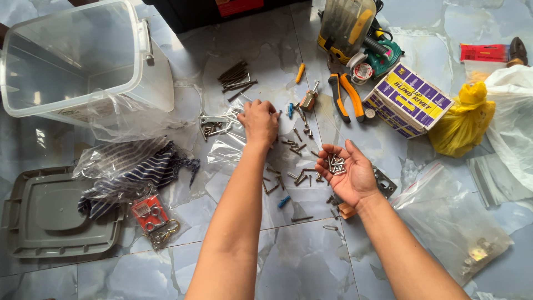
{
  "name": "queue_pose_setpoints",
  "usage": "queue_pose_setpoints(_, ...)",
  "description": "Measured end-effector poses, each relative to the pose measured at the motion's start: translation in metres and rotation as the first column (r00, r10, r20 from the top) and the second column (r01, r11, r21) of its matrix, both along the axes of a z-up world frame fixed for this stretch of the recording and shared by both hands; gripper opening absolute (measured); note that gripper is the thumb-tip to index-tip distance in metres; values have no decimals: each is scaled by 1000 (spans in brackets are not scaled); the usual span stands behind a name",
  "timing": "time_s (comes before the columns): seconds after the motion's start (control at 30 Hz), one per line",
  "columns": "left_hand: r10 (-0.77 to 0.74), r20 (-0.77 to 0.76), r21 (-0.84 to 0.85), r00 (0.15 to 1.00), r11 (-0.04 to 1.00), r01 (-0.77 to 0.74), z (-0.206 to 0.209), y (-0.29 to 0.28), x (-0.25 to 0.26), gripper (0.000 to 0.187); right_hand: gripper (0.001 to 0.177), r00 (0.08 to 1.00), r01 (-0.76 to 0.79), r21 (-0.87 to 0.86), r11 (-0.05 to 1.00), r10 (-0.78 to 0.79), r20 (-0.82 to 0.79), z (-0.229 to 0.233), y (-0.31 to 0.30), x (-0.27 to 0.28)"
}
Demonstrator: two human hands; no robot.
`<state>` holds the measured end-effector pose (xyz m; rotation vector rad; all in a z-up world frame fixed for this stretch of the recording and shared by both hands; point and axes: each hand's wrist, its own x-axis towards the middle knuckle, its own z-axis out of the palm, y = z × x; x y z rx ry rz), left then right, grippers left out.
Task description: The person sits on the floor and sorts small metal fasteners, including screws, bolts, and rivets, from a plastic bag into separate piles. They handle the items one by one, occasionally placing them into a red toolbox.
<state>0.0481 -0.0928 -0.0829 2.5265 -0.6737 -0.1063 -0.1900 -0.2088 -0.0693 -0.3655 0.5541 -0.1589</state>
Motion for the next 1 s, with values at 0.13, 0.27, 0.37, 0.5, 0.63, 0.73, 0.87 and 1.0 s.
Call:
queue_pose_setpoints(0.13,43,-44,-67,998,997,-46,19,7,-4,10,54,1000,-5,-1,1000,5,-6,10,2,2)
queue_pose_setpoints(0.27,-118,-361,-466,925,882,-69,50,8,-30,13,55,1000,-9,5,1000,9,-27,14,4,4)
queue_pose_setpoints(0.37,-238,-263,-339,935,930,141,64,-9,-91,14,51,996,-23,49,999,19,89,6,5,6)
queue_pose_setpoints(0.5,-284,-14,-201,959,940,275,64,-16,-144,12,44,996,17,58,998,-12,-89,-20,5,10)
queue_pose_setpoints(0.63,-231,230,-296,945,909,294,76,-15,-88,42,26,995,-27,55,998,21,101,-42,-5,8)
queue_pose_setpoints(0.73,-258,392,-85,883,945,314,117,-11,17,28,28,992,-88,100,991,78,96,-41,-12,3)
queue_pose_setpoints(0.87,-766,-38,868,642,293,401,179,35,71,20,26,954,-149,-113,982,112,-280,-22,-4,12)
queue_pose_setpoints(1.0,-664,-522,791,535,-142,596,206,136,23,18,23,960,-218,-130,967,189,-206,-5,13,23)
